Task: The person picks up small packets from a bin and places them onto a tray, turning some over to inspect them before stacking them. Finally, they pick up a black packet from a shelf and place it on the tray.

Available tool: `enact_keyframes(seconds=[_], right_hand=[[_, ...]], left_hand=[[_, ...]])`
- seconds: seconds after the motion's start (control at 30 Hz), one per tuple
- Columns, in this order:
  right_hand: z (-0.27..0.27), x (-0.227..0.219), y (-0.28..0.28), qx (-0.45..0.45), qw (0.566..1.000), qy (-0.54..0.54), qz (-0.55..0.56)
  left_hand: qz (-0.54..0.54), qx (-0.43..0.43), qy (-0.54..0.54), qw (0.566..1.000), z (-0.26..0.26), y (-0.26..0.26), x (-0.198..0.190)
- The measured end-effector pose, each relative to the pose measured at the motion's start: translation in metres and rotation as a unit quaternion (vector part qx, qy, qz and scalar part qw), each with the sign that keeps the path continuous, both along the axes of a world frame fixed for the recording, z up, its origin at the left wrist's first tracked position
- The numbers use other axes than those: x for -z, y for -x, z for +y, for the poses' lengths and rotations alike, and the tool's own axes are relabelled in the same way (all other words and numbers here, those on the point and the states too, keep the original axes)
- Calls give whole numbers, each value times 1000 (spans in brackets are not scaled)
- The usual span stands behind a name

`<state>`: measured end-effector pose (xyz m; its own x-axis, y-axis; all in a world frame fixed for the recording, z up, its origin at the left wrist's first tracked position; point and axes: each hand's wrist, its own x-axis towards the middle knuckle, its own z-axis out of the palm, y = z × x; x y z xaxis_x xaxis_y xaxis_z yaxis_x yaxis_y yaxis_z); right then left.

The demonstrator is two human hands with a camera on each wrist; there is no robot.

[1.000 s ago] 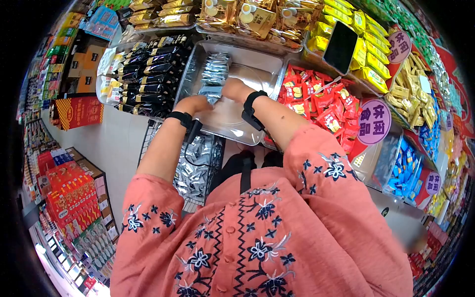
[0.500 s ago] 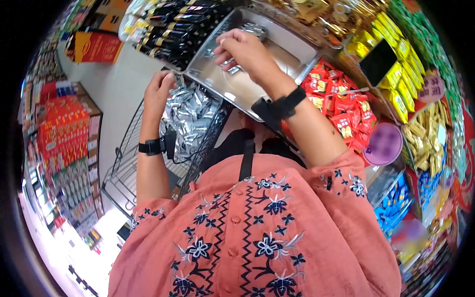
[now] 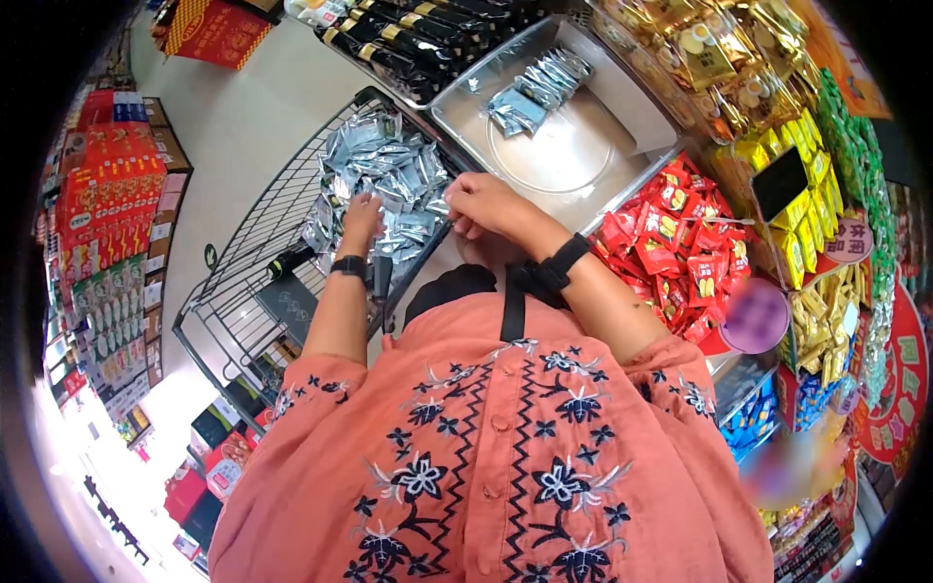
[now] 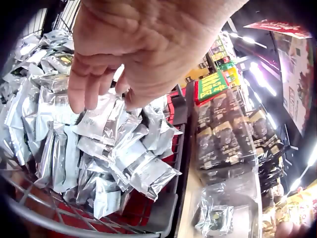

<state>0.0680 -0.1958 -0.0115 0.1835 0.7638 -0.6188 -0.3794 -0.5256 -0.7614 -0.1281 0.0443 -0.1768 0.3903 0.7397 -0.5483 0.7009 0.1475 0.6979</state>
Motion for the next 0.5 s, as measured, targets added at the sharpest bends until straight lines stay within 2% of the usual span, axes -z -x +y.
enact_keyframes(seconds=[0.03,0.07,0.13,0.27,0.5], right_hand=[[1,1,3,3,1000,14,4],[2,2,4,8,1000,19,4],[6,4,4,17,999,27,2],[10,7,8,34,998,45,-4],[22,3,14,36,997,70,-22]], left_hand=[[4,2,-29,1000,5,-1,20],[8,55,-83,995,15,0,37],[-12,74,-159,984,17,-4,42],[17,74,-159,984,14,-16,21],[46,94,-124,987,31,-17,49]])
